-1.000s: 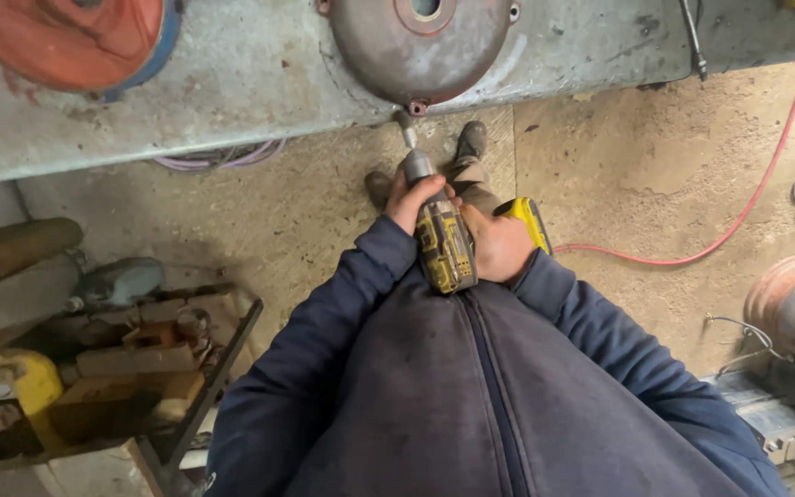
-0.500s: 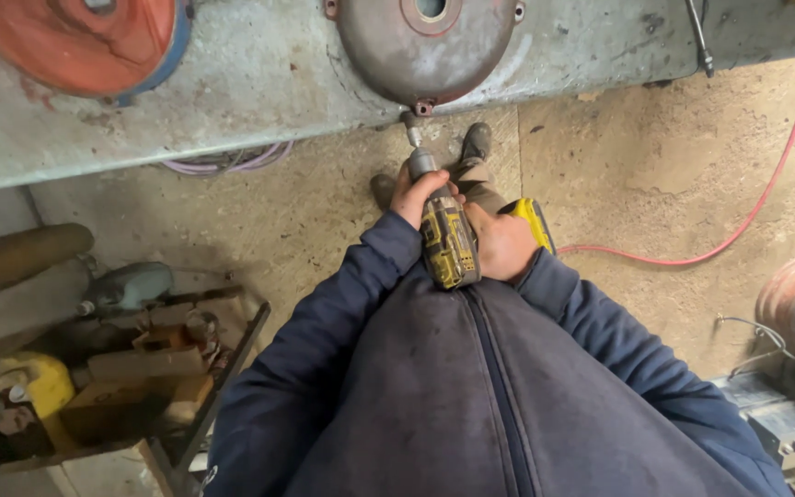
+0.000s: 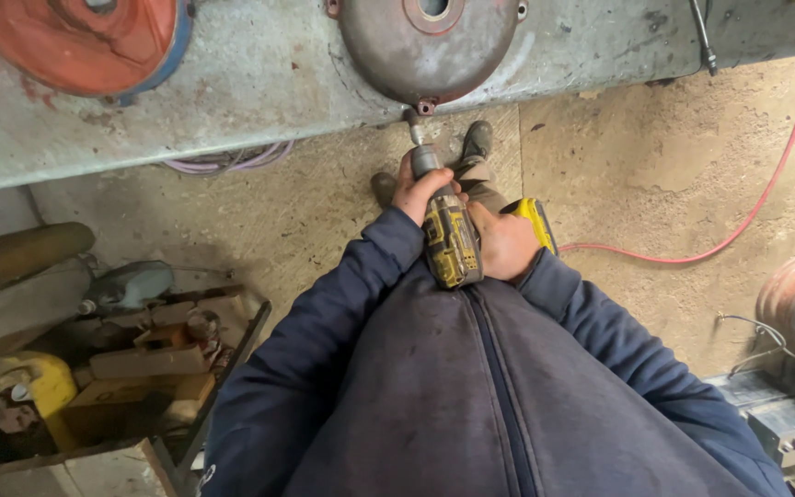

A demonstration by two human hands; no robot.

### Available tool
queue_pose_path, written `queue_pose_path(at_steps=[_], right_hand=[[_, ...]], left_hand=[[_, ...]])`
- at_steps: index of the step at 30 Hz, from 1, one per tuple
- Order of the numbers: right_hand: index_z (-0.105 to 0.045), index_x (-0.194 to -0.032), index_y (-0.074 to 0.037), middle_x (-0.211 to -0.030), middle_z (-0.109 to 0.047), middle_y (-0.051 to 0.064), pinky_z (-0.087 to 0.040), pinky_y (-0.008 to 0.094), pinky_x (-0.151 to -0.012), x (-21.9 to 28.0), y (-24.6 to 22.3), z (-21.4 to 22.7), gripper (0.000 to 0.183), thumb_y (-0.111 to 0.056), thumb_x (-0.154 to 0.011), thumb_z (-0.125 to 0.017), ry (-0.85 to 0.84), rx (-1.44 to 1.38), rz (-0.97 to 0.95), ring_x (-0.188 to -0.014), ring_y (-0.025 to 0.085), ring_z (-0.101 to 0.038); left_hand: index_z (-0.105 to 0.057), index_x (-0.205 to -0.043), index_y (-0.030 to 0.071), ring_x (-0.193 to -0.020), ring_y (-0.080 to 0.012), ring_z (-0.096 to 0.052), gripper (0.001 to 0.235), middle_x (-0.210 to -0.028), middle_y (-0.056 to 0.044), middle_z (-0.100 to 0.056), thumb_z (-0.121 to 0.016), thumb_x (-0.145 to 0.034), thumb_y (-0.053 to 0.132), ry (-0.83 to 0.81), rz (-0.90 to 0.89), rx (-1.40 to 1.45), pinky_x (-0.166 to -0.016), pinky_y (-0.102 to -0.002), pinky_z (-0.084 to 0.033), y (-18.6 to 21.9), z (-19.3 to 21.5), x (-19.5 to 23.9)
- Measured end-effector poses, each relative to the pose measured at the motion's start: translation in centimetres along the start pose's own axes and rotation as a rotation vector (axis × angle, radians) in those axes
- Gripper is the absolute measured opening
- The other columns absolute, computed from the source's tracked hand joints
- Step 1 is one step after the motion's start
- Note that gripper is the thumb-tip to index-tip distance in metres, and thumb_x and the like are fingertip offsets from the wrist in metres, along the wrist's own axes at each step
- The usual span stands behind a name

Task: Unscrew several bolts from a metal motor or pump casing using a cordless power driver to disassemble the unit.

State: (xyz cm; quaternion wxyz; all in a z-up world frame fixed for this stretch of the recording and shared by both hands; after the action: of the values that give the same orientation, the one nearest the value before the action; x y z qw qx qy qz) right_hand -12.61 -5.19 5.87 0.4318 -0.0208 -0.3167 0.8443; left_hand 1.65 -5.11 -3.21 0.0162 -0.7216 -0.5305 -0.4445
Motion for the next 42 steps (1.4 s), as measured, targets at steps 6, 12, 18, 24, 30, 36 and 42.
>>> queue_pose_path(at_steps=[6, 12, 18, 24, 30, 36, 42], right_hand=[[-0.058, -0.116, -0.009, -0.064, -0.066, 0.018, -0.053, 0.051, -0.054, 0.1, 0.3, -0.1, 0.052, -0.037, -0.079, -0.079, 0.005, -0.002, -0.012, -0.057, 0.040, -0.067], [-0.058, -0.117, -0.007, -0.063, -0.066, 0.020, -0.053, 0.051, -0.053, -0.2, 0.1, 0.6, 0.057, -0.038, -0.075, -0.080, 0.000, -0.001, -0.021, -0.057, 0.041, -0.067], [-0.060, -0.115, -0.006, -0.067, -0.066, 0.019, -0.053, 0.048, -0.055, 0.5, -0.8, 2.0, 0.050, -0.033, -0.078, -0.080, 0.099, -0.022, 0.023, -0.059, 0.039, -0.068], [-0.061, -0.109, -0.008, -0.067, -0.066, 0.019, -0.053, 0.048, -0.054, 1.8, 0.8, 1.6, 0.043, -0.032, -0.078, -0.080, 0.125, -0.052, 0.015, -0.059, 0.039, -0.067], [-0.061, -0.105, -0.010, -0.065, -0.065, 0.017, -0.053, 0.048, -0.054, 2.0, 1.4, 1.0, 0.040, -0.033, -0.078, -0.080, 0.067, -0.025, -0.027, -0.058, 0.039, -0.067], [-0.061, -0.109, -0.008, -0.064, -0.064, 0.017, -0.052, 0.048, -0.052, 1.3, -0.2, 2.4, 0.044, -0.033, -0.078, -0.080, 0.086, -0.023, 0.066, -0.055, 0.038, -0.066], [-0.061, -0.112, -0.004, -0.064, -0.065, 0.018, -0.052, 0.049, -0.052, 0.7, 0.1, 2.3, 0.049, -0.033, -0.077, -0.080, 0.089, -0.017, 0.069, -0.056, 0.039, -0.067]], left_hand=[[-0.043, -0.132, 0.011, -0.068, -0.0296, -0.071, 0.054, -0.083, -0.014, -0.065, -0.070, -0.085, 0.009, -0.012, 0.008, -0.032, -0.059, -0.044, -0.060, 0.7, -0.7, 0.5], [-0.044, -0.132, 0.011, -0.067, -0.0295, -0.070, 0.053, -0.082, -0.015, -0.065, -0.070, -0.086, 0.009, -0.046, -0.034, -0.009, -0.060, -0.044, -0.060, 0.6, -0.9, 0.2], [-0.044, -0.123, 0.008, -0.071, -0.0287, -0.072, 0.043, -0.085, -0.015, -0.066, -0.069, -0.089, 0.010, -0.111, -0.019, 0.010, -0.064, -0.044, -0.061, -0.3, -1.6, 0.1], [-0.053, -0.120, 0.003, -0.076, -0.0230, -0.070, 0.036, -0.091, -0.012, -0.067, -0.070, -0.089, 0.010, -0.168, -0.073, -0.004, -0.069, -0.042, -0.063, -1.4, -2.6, 0.2], [-0.049, -0.120, 0.003, -0.072, -0.0274, -0.070, 0.039, -0.087, -0.016, -0.068, -0.070, -0.088, 0.010, -0.079, 0.013, -0.027, -0.064, -0.042, -0.060, -2.2, -1.7, -0.5], [-0.046, -0.121, 0.008, -0.072, -0.0259, -0.070, 0.043, -0.085, -0.013, -0.066, -0.071, -0.087, 0.012, -0.115, -0.068, -0.001, -0.064, -0.042, -0.060, 0.3, -2.9, 1.6], [-0.050, -0.118, 0.005, -0.072, -0.0278, -0.071, 0.039, -0.085, -0.015, -0.067, -0.072, -0.087, 0.013, -0.088, -0.006, 0.012, -0.066, -0.042, -0.061, -0.8, -2.0, 0.2]])
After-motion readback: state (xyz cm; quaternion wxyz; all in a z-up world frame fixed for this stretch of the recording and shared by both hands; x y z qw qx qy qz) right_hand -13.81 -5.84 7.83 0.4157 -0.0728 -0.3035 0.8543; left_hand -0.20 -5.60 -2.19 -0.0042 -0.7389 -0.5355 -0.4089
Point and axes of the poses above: each hand's wrist, its own x-axis away from the middle knuckle, its own z-axis out of the back of the hand, y = z × x, the point moved 6 cm from there along -x, towards the middle knuckle
